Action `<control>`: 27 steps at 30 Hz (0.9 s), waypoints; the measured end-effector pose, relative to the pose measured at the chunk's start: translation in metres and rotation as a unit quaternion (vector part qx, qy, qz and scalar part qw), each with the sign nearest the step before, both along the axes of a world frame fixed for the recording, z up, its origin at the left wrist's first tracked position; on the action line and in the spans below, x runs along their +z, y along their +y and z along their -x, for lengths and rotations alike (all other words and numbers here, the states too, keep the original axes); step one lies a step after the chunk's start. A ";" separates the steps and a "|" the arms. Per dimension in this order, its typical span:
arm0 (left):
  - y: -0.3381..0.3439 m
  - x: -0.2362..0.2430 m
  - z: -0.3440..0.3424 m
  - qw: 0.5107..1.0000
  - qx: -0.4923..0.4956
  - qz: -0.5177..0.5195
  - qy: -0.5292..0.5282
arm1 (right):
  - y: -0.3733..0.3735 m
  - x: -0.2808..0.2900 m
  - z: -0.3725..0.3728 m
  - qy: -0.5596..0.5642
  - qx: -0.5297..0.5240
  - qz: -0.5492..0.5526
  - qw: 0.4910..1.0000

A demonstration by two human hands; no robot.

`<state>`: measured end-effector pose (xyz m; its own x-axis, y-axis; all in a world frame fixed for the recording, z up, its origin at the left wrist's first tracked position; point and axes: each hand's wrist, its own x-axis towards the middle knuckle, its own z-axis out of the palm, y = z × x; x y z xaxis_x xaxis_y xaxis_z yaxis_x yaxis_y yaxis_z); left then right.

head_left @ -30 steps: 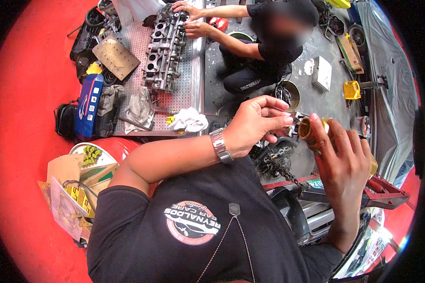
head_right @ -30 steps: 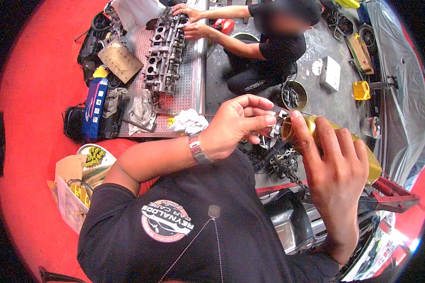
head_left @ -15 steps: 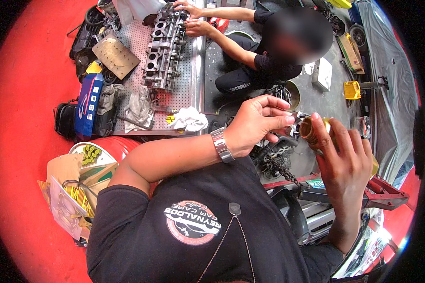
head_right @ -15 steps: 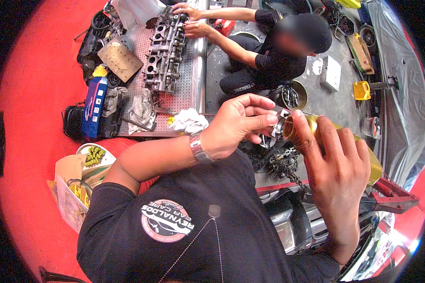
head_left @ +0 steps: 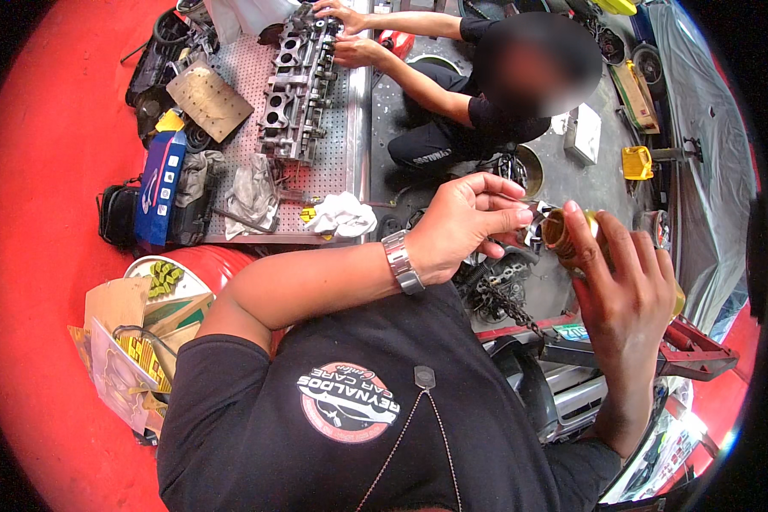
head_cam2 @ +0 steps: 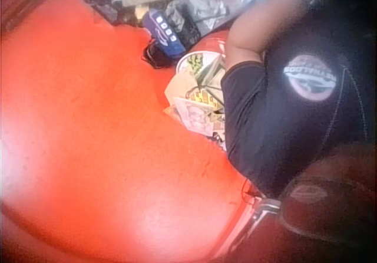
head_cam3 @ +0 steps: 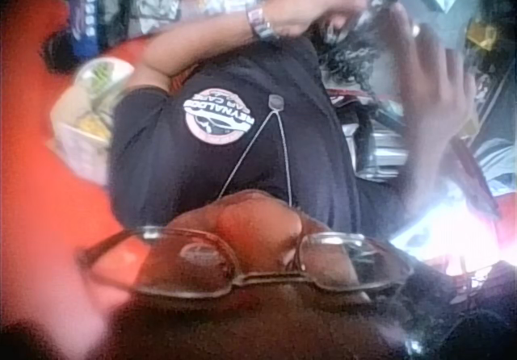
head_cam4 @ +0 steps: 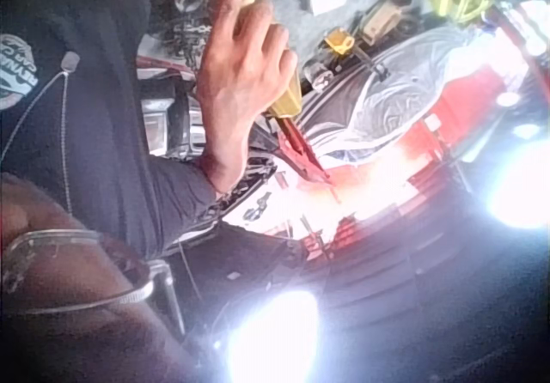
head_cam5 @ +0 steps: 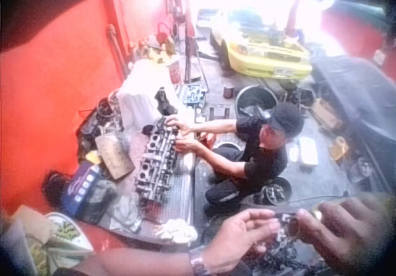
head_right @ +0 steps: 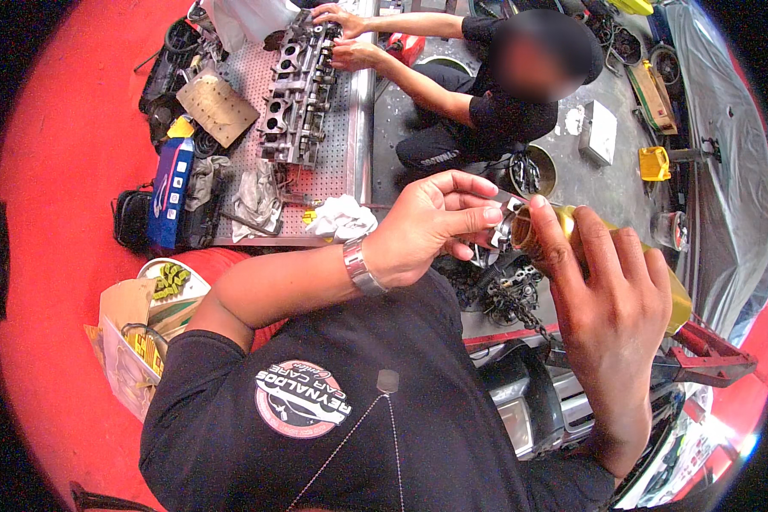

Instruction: Inspecting and handling small engine components with a colleague in an auto shop.

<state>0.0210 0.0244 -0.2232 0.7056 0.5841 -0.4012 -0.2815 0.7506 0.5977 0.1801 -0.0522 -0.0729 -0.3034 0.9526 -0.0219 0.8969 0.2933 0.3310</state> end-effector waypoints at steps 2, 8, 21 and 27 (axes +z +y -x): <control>0.000 0.000 0.000 1.000 0.000 0.001 0.001 | 0.000 0.000 0.000 0.000 0.000 -0.001 1.000; -0.001 0.000 0.000 1.000 -0.005 0.006 -0.004 | -0.001 0.000 0.001 -0.002 -0.002 0.002 1.000; -0.003 -0.002 -0.001 1.000 -0.006 0.007 -0.015 | -0.002 0.000 -0.001 0.001 -0.010 0.000 1.000; -0.002 0.001 0.001 1.000 -0.004 0.015 -0.011 | -0.002 -0.003 -0.002 0.023 -0.015 -0.023 0.999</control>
<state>0.0196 0.0224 -0.2225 0.7189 0.5668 -0.4024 -0.2883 0.7699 0.5694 0.1819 -0.0538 -0.0763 -0.2752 0.9607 0.0356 0.9195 0.2522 0.3016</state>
